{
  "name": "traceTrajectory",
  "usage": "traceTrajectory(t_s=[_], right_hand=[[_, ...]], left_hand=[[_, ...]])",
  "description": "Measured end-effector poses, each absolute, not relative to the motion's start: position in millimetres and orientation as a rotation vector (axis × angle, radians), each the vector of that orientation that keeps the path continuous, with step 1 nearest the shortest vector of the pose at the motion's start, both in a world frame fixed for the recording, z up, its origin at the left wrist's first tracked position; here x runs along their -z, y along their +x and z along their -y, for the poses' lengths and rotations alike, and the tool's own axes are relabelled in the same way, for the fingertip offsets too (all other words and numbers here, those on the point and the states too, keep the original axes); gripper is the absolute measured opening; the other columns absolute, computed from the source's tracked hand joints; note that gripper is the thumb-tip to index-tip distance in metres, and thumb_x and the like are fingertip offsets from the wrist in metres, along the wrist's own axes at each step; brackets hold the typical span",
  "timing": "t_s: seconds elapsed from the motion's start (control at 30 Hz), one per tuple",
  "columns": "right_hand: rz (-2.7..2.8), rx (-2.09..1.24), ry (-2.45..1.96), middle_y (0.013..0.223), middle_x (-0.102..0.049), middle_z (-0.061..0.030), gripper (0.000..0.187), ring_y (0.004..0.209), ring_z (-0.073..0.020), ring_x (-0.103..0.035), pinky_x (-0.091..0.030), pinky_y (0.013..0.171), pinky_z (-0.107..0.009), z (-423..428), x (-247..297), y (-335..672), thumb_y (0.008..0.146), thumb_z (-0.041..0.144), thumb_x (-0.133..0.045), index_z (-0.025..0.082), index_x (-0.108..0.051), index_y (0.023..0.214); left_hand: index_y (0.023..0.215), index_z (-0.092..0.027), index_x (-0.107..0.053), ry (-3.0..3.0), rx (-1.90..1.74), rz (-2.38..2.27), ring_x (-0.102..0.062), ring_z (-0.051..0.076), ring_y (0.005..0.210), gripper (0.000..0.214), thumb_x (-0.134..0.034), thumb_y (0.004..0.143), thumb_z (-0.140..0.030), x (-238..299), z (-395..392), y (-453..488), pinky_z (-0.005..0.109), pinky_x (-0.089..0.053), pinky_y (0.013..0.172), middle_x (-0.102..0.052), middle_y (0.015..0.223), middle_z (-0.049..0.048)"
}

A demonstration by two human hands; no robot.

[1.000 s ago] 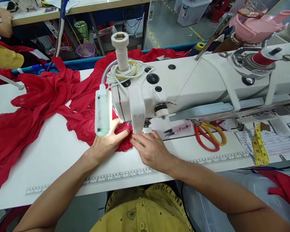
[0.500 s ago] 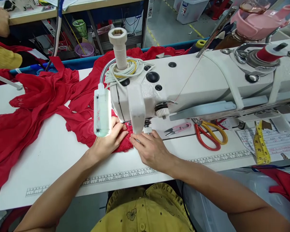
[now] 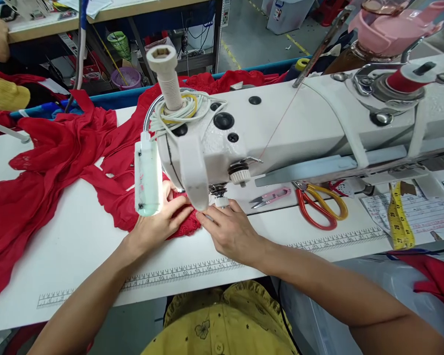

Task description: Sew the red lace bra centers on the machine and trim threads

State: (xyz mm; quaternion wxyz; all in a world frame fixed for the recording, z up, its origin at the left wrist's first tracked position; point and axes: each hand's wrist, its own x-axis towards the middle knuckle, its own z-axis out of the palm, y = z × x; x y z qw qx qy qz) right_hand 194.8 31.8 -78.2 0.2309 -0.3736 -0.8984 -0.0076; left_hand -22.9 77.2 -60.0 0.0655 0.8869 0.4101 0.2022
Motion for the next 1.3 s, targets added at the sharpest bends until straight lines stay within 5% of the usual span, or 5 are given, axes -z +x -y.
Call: traceTrajectory(t_s=[0.33,0.67,1.03,1.3], right_hand=[[2.483,0.015,-1.042,0.09,-0.063,-0.0069,0.029,0.08,-0.0208,-0.042,-0.028,0.078,-0.037,-31.1,78.3,193.9,0.077,-0.001,-0.053,0.014,-0.067,0.098],[2.479,0.039,-1.049,0.086,-0.061,-0.007,0.034,0.08,-0.0212,-0.042,-0.027,0.078,-0.037,-31.5,78.2,194.0,0.077,-0.004,-0.049,0.014,-0.068,0.099],[2.485,0.049,-1.049,0.089,-0.062,-0.0075,0.024,0.081,-0.0206,-0.042,-0.029,0.08,-0.037,-31.7,77.9,194.7,0.075,0.0,-0.052,0.014,-0.065,0.089],[2.49,0.045,-1.057,0.089,-0.062,-0.0071,0.032,0.08,-0.0201,-0.043,-0.028,0.081,-0.037,-32.1,76.6,196.6,0.074,-0.001,-0.051,0.014,-0.067,0.098]], left_hand=[[0.087,-0.016,-0.062,2.837,-0.473,-1.38,-0.055,0.025,0.083,0.021,-0.047,0.099,-0.023,75.2,-74.5,-13.9,0.041,-0.045,0.076,-0.06,0.087,0.0094],[0.089,-0.021,-0.059,2.441,-0.526,-1.311,-0.06,0.018,0.078,0.014,-0.053,0.1,-0.027,61.1,-77.9,-24.9,0.032,-0.048,0.078,-0.064,0.088,0.0021],[0.089,-0.017,-0.064,3.364,-0.492,-1.19,-0.055,0.025,0.08,0.012,-0.055,0.091,-0.009,66.4,-67.3,-11.3,0.04,-0.041,0.076,-0.063,0.084,0.0081],[0.099,-0.019,-0.071,3.089,-0.619,-1.109,-0.055,0.02,0.075,0.014,-0.059,0.093,-0.013,60.2,-68.6,-17.7,0.035,-0.037,0.068,-0.065,0.085,0.0066]])
